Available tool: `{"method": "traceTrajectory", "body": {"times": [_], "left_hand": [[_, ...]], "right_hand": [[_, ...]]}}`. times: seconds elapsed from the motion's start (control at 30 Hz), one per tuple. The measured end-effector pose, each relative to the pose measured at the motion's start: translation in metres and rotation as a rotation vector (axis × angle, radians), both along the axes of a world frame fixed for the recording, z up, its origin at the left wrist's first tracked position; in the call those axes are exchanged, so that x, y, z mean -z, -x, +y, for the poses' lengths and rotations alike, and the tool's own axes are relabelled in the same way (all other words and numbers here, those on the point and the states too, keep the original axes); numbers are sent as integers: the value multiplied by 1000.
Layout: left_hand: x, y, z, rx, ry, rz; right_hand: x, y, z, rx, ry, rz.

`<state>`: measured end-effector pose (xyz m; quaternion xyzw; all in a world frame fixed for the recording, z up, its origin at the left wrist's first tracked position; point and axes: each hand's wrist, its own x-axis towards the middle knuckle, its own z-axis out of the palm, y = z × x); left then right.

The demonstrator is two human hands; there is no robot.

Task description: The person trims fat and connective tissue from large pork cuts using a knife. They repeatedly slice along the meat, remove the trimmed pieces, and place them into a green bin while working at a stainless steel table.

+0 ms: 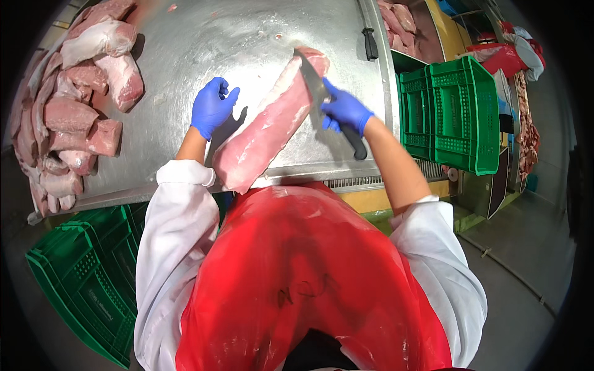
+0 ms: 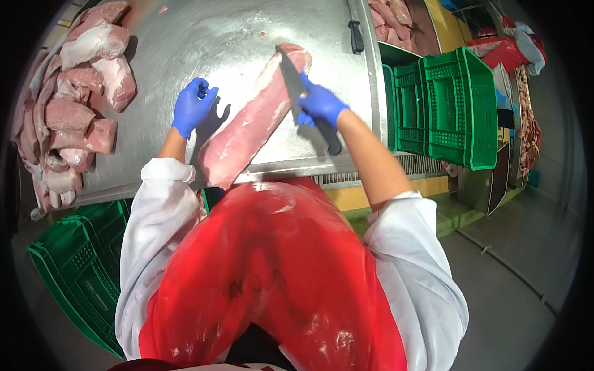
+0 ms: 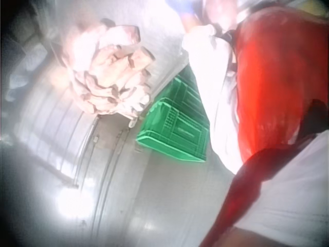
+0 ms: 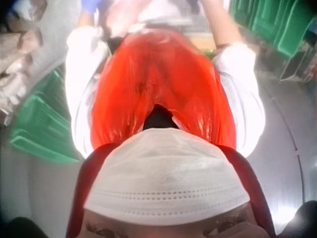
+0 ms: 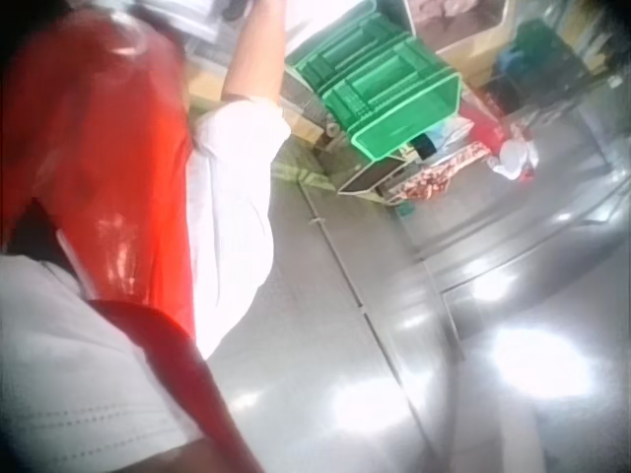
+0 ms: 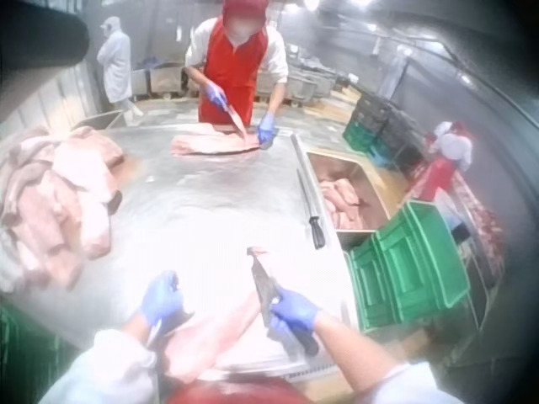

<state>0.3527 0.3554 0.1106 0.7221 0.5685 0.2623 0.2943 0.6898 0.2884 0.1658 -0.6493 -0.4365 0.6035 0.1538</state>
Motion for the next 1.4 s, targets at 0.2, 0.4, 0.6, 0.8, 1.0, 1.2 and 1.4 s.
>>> {"method": "traceTrajectory", "body": {"times": [0.2,0.4,0.6,0.8,1.0,1.2,1.4], "left_hand": [[-5,-69,44,-73,178,-177],[6,-188,67,89,232,368],[58,-158,109,190,381,301],[97,-139,109,479,-26,359],[116,-133,107,335,43,68],[66,-139,88,404,-89,365],[60,-142,103,419,4,294]], "right_hand": [[-68,-17,-115,172,65,161],[-36,-63,-76,447,-262,28],[-7,-33,-47,401,-230,94],[40,1,52,102,-357,-61],[40,10,72,-233,-269,-178],[13,-8,3,-322,-199,-246],[36,22,57,-45,-216,-63]]}}
